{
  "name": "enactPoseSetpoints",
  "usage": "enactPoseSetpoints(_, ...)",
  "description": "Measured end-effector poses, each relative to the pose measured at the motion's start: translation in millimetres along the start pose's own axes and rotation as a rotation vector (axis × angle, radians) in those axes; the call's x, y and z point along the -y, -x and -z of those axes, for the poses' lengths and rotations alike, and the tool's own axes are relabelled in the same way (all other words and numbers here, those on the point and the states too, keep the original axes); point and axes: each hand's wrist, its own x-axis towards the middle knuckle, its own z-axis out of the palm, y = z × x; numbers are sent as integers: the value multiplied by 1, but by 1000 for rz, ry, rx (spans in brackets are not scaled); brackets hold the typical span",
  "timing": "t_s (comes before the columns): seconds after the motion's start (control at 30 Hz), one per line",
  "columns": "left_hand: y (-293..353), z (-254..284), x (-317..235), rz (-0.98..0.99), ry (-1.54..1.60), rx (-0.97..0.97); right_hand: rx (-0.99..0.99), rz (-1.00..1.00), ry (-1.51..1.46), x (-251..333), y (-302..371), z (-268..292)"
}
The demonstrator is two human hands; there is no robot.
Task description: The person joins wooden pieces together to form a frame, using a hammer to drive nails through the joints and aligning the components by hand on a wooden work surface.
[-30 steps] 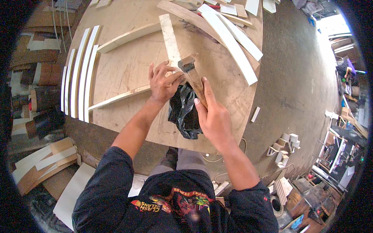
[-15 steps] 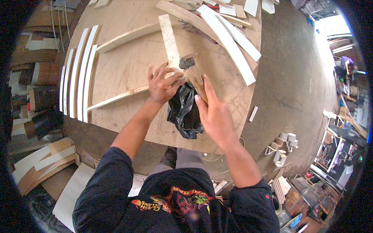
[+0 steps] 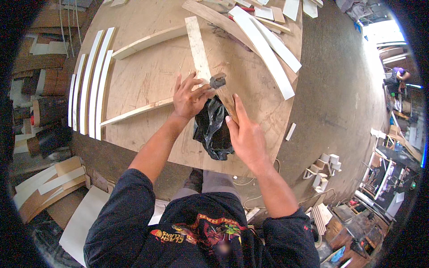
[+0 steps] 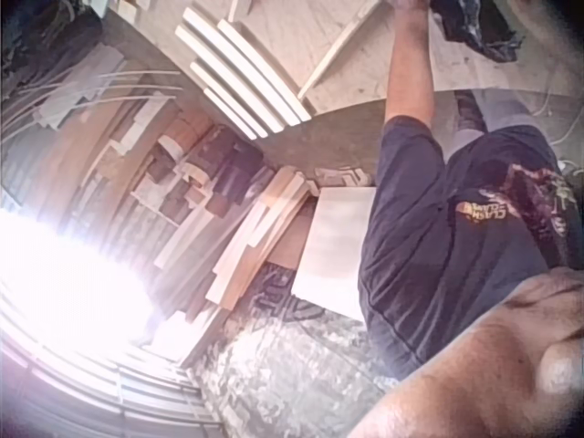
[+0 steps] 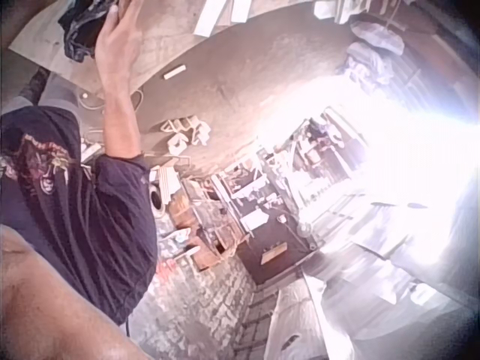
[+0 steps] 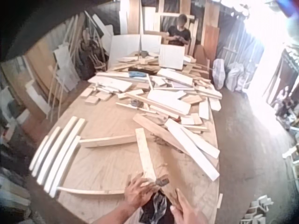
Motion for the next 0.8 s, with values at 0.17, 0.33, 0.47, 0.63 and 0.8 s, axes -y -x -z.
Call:
enactPoseSetpoints(0.17, -2, 6, -5, 22, 46, 45, 3, -54, -24, 2, 2, 2)
enactPoseSetpoints(0.33, -2, 8, -2, 2, 81, 64, -6, -64, -47, 2, 1, 2)
enactPoseSetpoints(0.47, -2, 10, -6, 36, 153, 77, -3, -60, -34, 2, 2, 1)
enactPoseSetpoints(0.63, -1, 8, -2, -4, 149, 48, 2, -46, 2, 2, 3, -1)
enactPoseSetpoints(0.8, -5, 12, -6, -2, 152, 40, -22, -32, -52, 12, 4, 3)
